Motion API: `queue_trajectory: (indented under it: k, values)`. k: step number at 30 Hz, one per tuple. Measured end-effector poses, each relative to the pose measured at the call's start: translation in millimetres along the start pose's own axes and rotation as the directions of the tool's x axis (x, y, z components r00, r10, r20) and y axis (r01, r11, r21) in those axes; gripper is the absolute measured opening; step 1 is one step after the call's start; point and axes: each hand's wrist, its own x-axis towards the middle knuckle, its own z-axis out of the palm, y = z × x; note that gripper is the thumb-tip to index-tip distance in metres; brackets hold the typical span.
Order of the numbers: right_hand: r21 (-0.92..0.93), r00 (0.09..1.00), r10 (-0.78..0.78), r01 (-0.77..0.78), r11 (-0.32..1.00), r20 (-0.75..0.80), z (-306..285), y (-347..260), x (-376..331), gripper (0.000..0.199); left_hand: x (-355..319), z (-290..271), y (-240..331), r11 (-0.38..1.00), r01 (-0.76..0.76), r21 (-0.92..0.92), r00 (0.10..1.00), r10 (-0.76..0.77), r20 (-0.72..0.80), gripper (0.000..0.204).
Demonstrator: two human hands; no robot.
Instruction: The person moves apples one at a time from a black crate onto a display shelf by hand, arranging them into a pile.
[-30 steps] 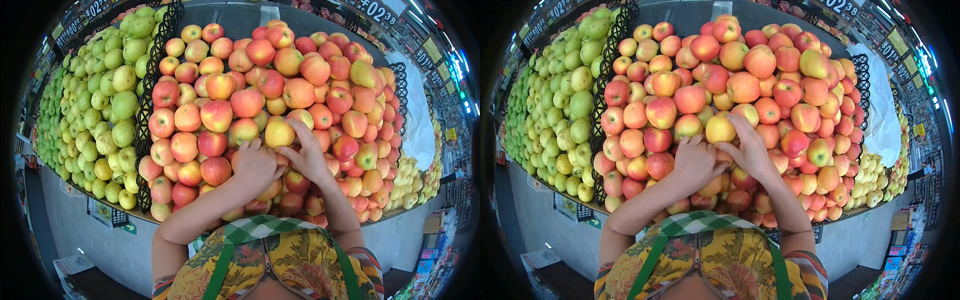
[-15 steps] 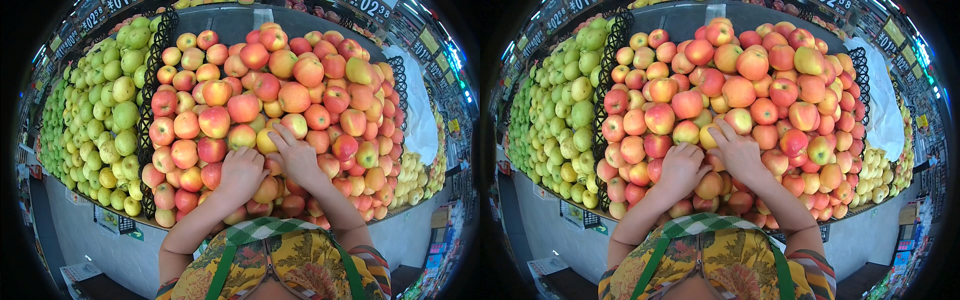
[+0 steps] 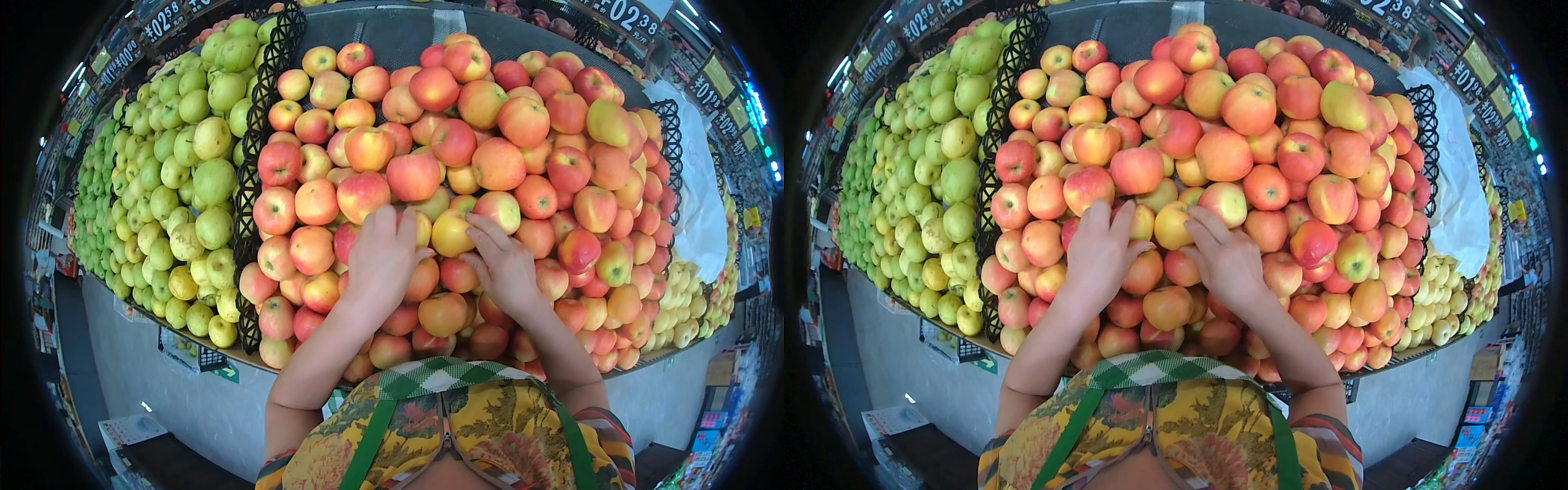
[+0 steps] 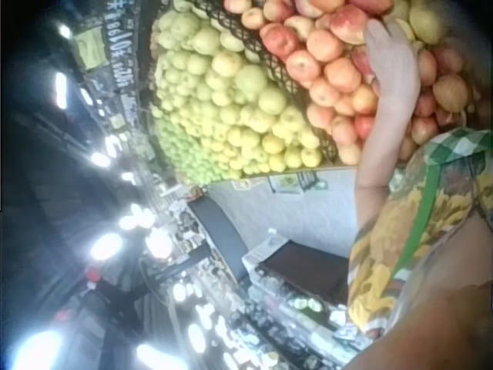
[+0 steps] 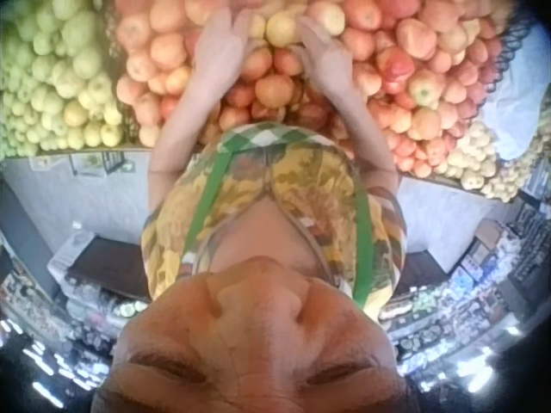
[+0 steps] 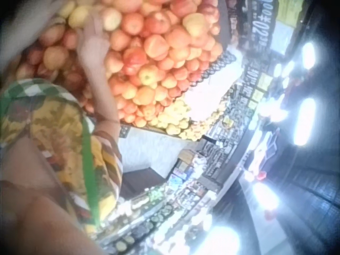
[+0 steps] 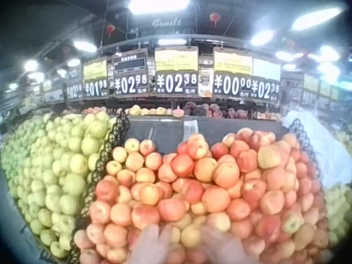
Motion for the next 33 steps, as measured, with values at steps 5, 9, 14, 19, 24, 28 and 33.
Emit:
queue_trajectory:
  k: [5,9,14,19,24,28,33]
  values:
    - [0.356,0.980,0.148,-0.091,0.930,-0.135,-3.3,10.0,-3.4,0.026,3.3,-9.7,-4.0,0.999,0.014,-0.048,1.000,-0.014,0.012,0.061]
    - [0.318,0.969,0.131,-0.059,0.946,-0.209,-0.8,5.9,0.3,0.024,11.0,-10.6,4.6,0.991,-0.119,-0.055,0.992,0.120,0.022,0.064]
    - [0.021,0.914,0.129,-0.131,0.991,-0.384,-12.2,8.2,1.0,0.028,19.6,-6.5,9.3,0.972,-0.217,-0.094,0.974,0.222,0.049,0.063]
    - [-0.429,0.981,0.119,-0.174,0.886,-0.153,-27.2,2.5,16.0,0.049,28.0,6.6,12.0,0.962,-0.235,-0.137,0.960,0.251,0.120,0.056]
    - [-0.391,0.974,0.218,-0.222,0.893,-0.057,-13.5,-7.5,23.3,0.063,28.2,21.1,12.4,0.965,-0.253,-0.074,0.961,0.259,0.093,0.054]
    - [-0.286,0.992,0.082,-0.107,0.952,-0.096,-21.3,5.4,12.6,0.061,27.0,22.5,9.1,0.950,-0.296,-0.101,0.953,0.300,0.033,0.046]
    - [-0.264,0.993,0.088,-0.104,0.959,-0.074,-16.7,3.0,7.0,0.046,32.4,27.2,12.2,0.933,-0.327,-0.151,0.943,0.332,0.009,0.045]
